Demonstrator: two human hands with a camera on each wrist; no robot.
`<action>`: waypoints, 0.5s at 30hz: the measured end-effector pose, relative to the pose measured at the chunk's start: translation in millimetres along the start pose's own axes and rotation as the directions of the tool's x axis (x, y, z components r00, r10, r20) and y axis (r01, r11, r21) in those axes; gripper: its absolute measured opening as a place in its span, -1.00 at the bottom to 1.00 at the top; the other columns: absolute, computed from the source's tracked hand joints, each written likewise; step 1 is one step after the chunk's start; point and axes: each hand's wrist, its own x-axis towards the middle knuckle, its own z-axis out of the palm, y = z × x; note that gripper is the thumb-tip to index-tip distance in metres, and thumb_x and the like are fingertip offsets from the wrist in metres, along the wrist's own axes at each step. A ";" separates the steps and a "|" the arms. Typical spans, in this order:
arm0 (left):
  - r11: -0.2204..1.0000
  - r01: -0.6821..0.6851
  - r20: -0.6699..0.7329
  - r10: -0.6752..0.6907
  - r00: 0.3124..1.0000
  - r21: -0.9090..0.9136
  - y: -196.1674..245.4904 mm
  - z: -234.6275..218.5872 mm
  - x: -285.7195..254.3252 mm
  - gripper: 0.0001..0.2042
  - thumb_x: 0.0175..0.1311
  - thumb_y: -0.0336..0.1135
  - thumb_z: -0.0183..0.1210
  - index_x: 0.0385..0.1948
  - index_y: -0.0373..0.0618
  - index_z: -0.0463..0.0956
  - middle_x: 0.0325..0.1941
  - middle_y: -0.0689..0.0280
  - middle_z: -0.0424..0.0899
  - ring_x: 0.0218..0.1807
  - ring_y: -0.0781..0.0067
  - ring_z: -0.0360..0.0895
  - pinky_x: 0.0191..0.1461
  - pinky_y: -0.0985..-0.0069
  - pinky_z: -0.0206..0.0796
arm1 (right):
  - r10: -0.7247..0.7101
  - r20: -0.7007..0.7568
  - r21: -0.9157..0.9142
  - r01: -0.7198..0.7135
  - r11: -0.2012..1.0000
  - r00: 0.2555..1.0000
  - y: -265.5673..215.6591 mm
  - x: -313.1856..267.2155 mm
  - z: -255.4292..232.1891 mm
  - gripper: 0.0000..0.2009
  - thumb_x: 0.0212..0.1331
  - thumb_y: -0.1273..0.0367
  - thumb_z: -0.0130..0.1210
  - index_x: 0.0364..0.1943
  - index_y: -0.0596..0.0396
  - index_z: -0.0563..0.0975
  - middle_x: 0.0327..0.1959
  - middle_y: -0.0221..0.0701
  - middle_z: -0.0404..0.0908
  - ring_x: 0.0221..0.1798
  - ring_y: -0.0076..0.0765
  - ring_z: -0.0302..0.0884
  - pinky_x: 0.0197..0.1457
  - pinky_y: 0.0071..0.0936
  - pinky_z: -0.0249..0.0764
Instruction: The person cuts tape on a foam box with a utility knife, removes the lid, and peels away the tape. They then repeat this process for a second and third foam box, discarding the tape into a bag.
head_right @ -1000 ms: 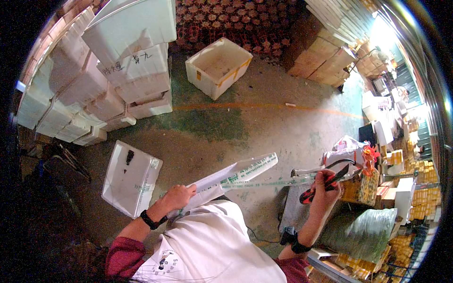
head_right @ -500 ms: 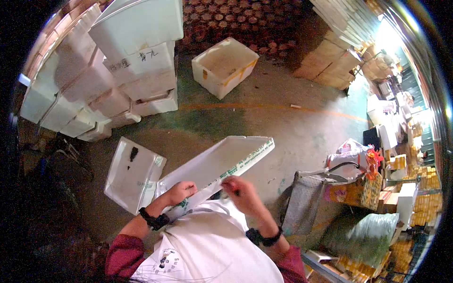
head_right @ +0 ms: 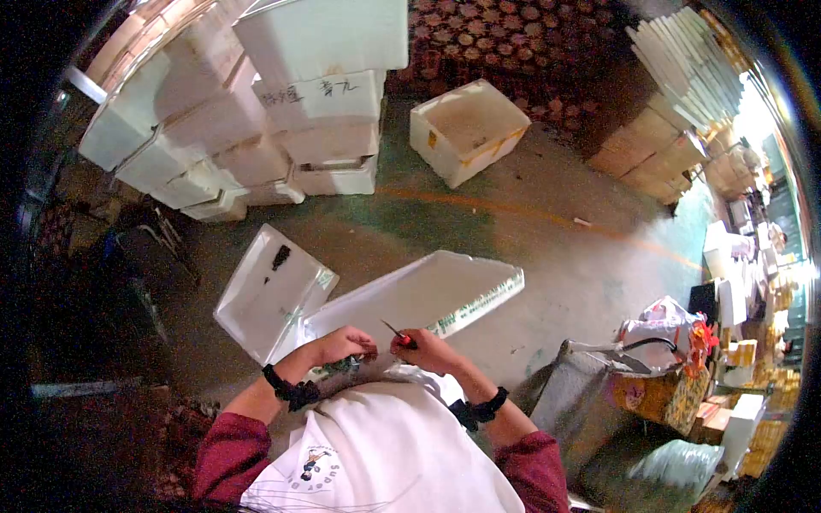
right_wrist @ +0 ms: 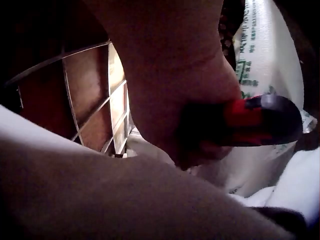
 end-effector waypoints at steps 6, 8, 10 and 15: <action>0.874 0.106 0.091 -0.169 0.981 0.474 28.4 -35.0 -43.8 -0.71 0.36 -0.22 0.02 -0.30 -0.27 0.64 -0.41 0.30 0.69 -0.34 0.50 0.56 -0.13 0.49 0.39 | 0.117 0.123 -0.044 -0.112 0.993 0.986 -0.9 17.5 0.3 -0.85 0.22 0.35 0.15 -0.32 0.18 0.54 -0.51 -0.53 0.50 -0.38 -0.61 0.35 -0.28 -0.52 0.38; 0.848 0.147 0.058 -0.204 0.977 0.509 28.6 -39.5 -64.0 -0.70 0.36 -0.19 0.02 -0.33 -0.23 0.64 -0.43 0.30 0.69 -0.36 0.48 0.56 -0.16 0.47 0.39 | 0.143 0.127 -0.076 -0.135 0.988 0.981 4.9 15.9 -2.5 -0.85 0.21 0.37 0.16 -0.30 0.18 0.55 -0.50 -0.53 0.52 -0.38 -0.63 0.36 -0.27 -0.54 0.40; 0.717 0.261 -0.040 -0.310 0.950 0.646 53.7 -38.2 -85.9 -0.67 0.34 -0.12 0.01 -0.41 -0.19 0.64 -0.44 0.28 0.69 -0.37 0.46 0.56 -0.19 0.44 0.38 | 0.127 0.068 -0.076 -0.121 0.990 0.990 20.4 16.4 -3.4 -0.84 0.22 0.35 0.14 -0.34 0.17 0.52 -0.54 -0.53 0.47 -0.41 -0.60 0.32 -0.31 -0.49 0.37; 0.795 0.294 -0.037 -0.325 0.945 0.531 2.0 -53.3 -114.5 -0.69 0.33 -0.12 0.05 -0.42 -0.15 0.63 -0.46 0.28 0.66 -0.39 0.48 0.53 -0.21 0.42 0.38 | 0.266 0.049 0.010 -0.266 0.964 0.963 -10.2 -4.6 -38.6 -0.83 0.25 0.30 0.14 -0.38 0.11 0.54 -0.57 -0.62 0.42 -0.52 -0.66 0.27 -0.48 -0.55 0.26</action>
